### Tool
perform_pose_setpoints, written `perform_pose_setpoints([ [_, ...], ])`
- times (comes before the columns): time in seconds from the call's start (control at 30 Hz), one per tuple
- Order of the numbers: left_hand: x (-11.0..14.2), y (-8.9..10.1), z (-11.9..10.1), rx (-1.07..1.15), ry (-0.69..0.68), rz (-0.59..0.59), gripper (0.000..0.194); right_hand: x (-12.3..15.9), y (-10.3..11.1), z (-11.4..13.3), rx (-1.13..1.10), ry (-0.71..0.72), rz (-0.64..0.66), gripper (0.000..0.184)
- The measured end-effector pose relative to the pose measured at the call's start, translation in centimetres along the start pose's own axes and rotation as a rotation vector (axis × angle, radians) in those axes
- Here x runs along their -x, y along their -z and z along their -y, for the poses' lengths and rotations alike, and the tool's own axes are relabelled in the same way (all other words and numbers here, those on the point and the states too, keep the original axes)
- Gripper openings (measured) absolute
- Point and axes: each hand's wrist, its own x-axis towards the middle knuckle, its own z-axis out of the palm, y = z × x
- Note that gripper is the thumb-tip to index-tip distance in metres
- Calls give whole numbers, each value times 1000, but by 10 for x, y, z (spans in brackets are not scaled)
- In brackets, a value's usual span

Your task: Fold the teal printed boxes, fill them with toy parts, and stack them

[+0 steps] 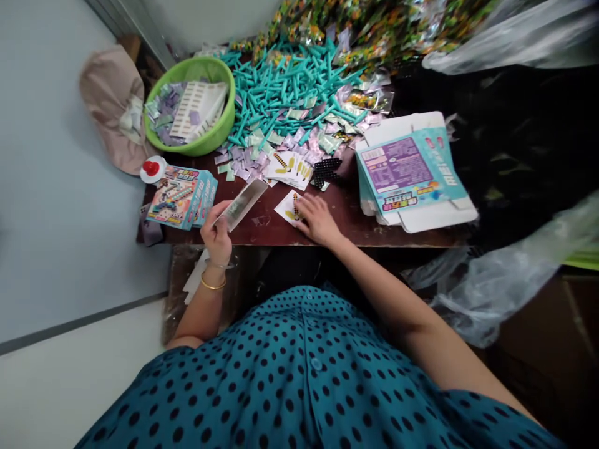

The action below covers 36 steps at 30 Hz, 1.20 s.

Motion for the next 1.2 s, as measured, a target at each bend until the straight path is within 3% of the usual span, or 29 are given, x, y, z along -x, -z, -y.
perform_pose_setpoints([
  [0.1, 5, -4, -2, 20, -23, 26, 49, 24, -3, 23, -6, 82, 138, 67],
  [0.3, 19, -7, 0, 32, -136, 191, 47, 66, 5, 14, -53, 123, 124, 44],
  [0.4, 21, -4, -1, 62, -108, 161, 47, 74, 16, 16, -127, 153, 102, 32],
  [0.53, 15, 0, -2, 78, -32, 117, 47, 49, 59, 46, -216, 29, -172, 25],
  [0.63, 10, 0, -2, 72, -10, 100, 47, 11, 99, 81, -251, 81, -360, 16],
  [0.73, 6, 0, -2, 44, 14, 74, 48, -20, 121, 109, -292, 186, -396, 20],
  [0.83, 3, 2, -1, 58, 44, 62, 46, -37, 123, 122, -330, 184, -421, 24],
  [1.0, 0, 5, 2, 101, 40, 61, 43, -44, 118, 113, -370, 73, -446, 17],
  [1.2, 1, 3, 2, 89, 37, 45, 46, -54, 107, 55, -421, -235, -583, 24],
])
